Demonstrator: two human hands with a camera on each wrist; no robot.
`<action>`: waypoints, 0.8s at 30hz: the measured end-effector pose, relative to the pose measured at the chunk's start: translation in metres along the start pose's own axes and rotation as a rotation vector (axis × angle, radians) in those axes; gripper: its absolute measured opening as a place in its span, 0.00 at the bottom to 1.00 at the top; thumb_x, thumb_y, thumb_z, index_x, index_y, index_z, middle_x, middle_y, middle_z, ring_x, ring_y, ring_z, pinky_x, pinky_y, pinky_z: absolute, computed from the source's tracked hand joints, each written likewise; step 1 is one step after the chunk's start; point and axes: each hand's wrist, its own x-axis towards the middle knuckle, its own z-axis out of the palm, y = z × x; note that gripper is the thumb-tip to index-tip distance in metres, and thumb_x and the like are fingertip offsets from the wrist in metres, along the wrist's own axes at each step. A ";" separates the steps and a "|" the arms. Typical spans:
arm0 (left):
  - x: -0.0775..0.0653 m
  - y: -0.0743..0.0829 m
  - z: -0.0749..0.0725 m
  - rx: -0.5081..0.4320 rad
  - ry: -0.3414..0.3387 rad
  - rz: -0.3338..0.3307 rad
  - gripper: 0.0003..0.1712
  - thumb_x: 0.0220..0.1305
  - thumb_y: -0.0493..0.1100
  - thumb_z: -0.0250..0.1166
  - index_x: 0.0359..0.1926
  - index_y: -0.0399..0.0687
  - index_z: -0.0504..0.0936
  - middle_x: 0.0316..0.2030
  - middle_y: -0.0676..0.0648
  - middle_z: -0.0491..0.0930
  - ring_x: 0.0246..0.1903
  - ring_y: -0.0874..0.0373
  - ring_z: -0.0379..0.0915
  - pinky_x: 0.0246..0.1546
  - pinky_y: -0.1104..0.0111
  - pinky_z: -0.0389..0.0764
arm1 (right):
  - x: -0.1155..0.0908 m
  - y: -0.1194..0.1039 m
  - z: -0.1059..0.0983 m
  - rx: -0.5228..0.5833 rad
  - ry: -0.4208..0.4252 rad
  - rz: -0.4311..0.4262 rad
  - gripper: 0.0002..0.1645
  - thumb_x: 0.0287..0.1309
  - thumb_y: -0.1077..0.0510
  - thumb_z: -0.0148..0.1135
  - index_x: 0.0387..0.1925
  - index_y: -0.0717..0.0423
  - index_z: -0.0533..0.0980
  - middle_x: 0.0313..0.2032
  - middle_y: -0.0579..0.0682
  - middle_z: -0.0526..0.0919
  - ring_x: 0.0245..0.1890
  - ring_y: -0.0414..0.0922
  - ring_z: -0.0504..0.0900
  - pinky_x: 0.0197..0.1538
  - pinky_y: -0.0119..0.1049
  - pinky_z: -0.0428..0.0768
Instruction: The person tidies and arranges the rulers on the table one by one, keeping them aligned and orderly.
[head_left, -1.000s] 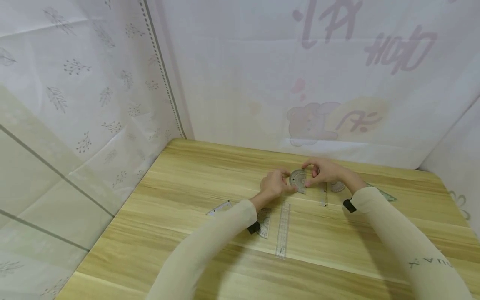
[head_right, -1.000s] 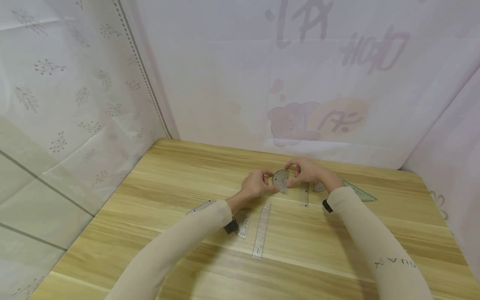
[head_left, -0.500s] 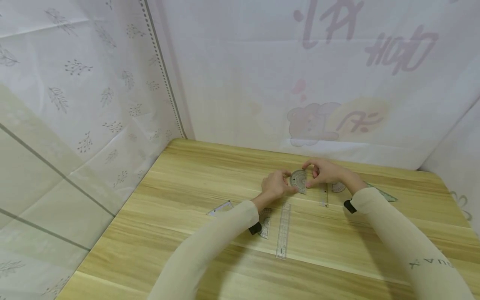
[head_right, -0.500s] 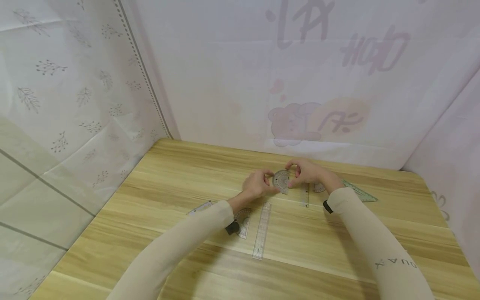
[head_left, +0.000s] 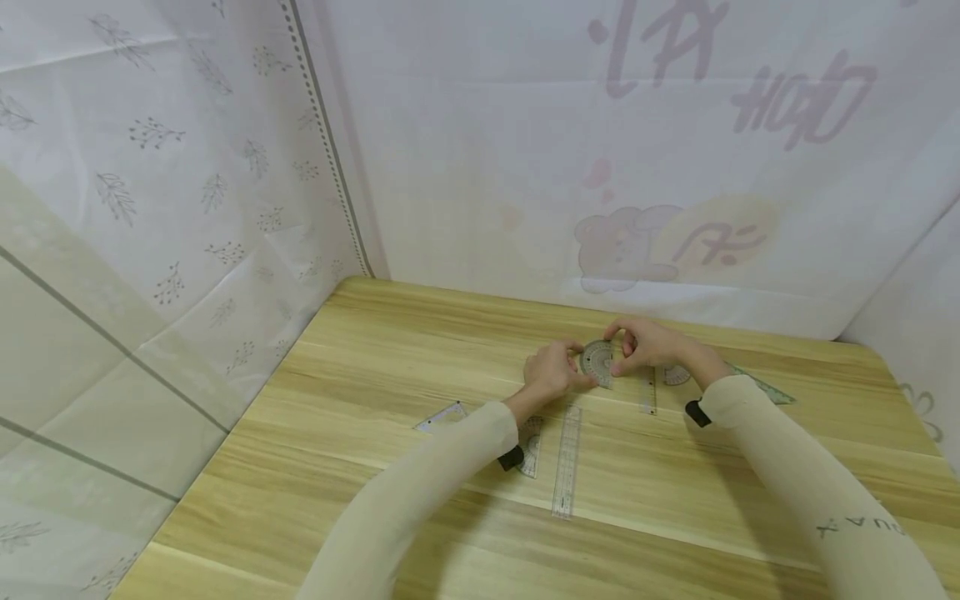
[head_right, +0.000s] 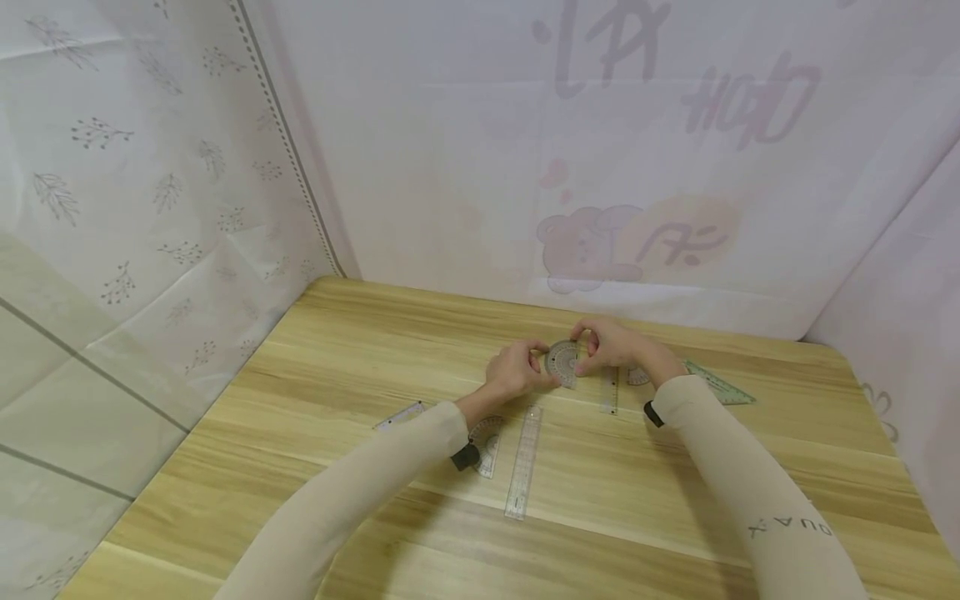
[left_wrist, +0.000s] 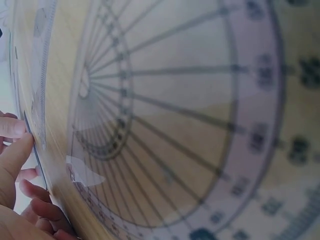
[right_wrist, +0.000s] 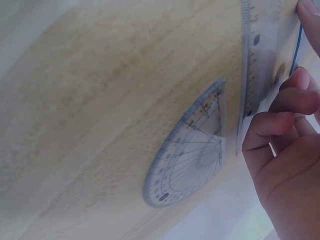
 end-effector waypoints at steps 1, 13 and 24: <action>0.000 0.000 0.000 0.001 -0.001 0.002 0.38 0.52 0.54 0.82 0.63 0.53 0.80 0.23 0.60 0.77 0.22 0.64 0.70 0.29 0.70 0.69 | 0.000 -0.001 0.000 0.008 -0.003 -0.002 0.37 0.52 0.61 0.80 0.59 0.71 0.70 0.28 0.53 0.74 0.26 0.45 0.70 0.30 0.34 0.70; -0.001 0.000 0.000 0.020 -0.018 0.004 0.39 0.53 0.54 0.81 0.65 0.55 0.78 0.25 0.61 0.77 0.26 0.65 0.72 0.41 0.65 0.68 | 0.001 0.004 -0.001 0.008 0.016 0.064 0.35 0.53 0.59 0.80 0.57 0.69 0.72 0.30 0.53 0.72 0.29 0.46 0.69 0.32 0.35 0.69; -0.001 0.000 -0.001 0.026 -0.023 0.001 0.38 0.53 0.54 0.81 0.65 0.55 0.78 0.25 0.62 0.77 0.28 0.64 0.72 0.44 0.64 0.67 | 0.003 0.005 0.001 -0.009 0.038 0.041 0.32 0.53 0.59 0.80 0.51 0.71 0.72 0.31 0.54 0.73 0.30 0.46 0.70 0.33 0.36 0.71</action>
